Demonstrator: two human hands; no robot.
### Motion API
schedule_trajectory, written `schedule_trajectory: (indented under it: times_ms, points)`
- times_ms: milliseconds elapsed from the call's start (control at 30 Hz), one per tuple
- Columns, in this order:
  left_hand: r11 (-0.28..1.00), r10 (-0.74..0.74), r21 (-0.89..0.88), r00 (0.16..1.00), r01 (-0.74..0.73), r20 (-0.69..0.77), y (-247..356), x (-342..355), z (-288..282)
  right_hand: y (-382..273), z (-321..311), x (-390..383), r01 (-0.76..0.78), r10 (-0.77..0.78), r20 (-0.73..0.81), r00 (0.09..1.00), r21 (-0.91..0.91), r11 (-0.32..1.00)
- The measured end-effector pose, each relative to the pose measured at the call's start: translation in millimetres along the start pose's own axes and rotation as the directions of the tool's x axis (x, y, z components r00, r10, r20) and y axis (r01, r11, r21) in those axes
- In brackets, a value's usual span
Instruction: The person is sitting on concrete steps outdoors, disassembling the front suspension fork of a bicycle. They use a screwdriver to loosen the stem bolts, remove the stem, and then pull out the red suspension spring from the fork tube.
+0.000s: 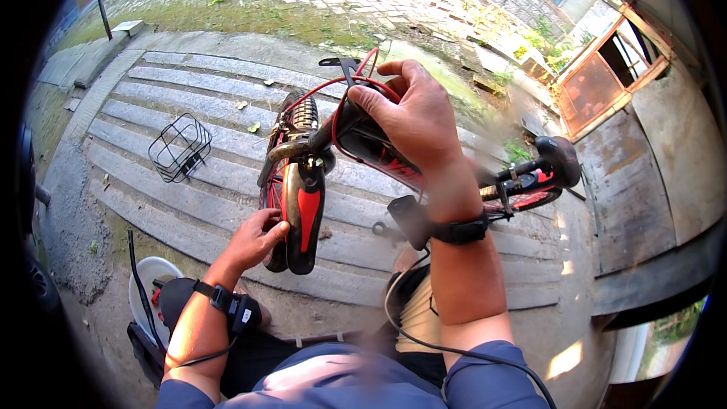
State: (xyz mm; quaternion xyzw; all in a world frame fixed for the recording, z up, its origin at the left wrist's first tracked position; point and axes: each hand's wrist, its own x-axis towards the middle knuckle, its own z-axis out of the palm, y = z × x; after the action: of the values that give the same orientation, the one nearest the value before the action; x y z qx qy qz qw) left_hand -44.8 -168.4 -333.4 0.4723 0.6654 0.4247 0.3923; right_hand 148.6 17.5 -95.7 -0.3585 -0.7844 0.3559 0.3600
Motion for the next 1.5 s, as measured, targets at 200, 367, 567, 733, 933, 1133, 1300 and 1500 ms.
schedule_trajectory:
  times_ms: [200,367,567,733,933,1133,1300,1500]
  points:
    - [1.0,-0.004,-0.019,1.0,0.004,0.018,5,-1,-1,18,-2,6,0.123,-0.125,0.012,0.992,0.122,0.985]
    - [0.999,-0.011,-0.041,0.999,0.012,0.034,8,-1,-1,16,-3,5,0.227,-0.227,-0.044,0.973,-0.008,0.974]
    - [1.0,-0.016,0.01,1.0,0.016,0.019,5,-2,-2,4,-1,1,0.095,-0.113,-0.075,0.991,-0.215,0.972]
    - [1.0,-0.001,0.007,1.0,0.001,0.006,1,0,-1,16,-6,7,0.205,-0.206,0.013,0.978,0.038,0.978]
    - [0.999,-0.004,0.033,1.0,0.004,-0.006,3,-1,-2,2,-7,5,0.129,-0.132,0.01,0.991,-0.264,0.956]
    - [0.999,0.002,0.04,1.0,-0.001,-0.015,-1,-1,-1,0,-5,3,0.126,-0.121,0.036,0.992,-0.23,0.965]
    - [0.999,0.003,0.034,1.0,-0.003,-0.005,3,-1,-1,5,-10,4,0.221,-0.217,0.097,0.971,-0.03,0.975]
    - [1.0,-0.003,0.028,1.0,0.003,-0.003,5,-3,-3,-10,-6,4,0.01,-0.001,0.031,1.0,-0.286,0.958]
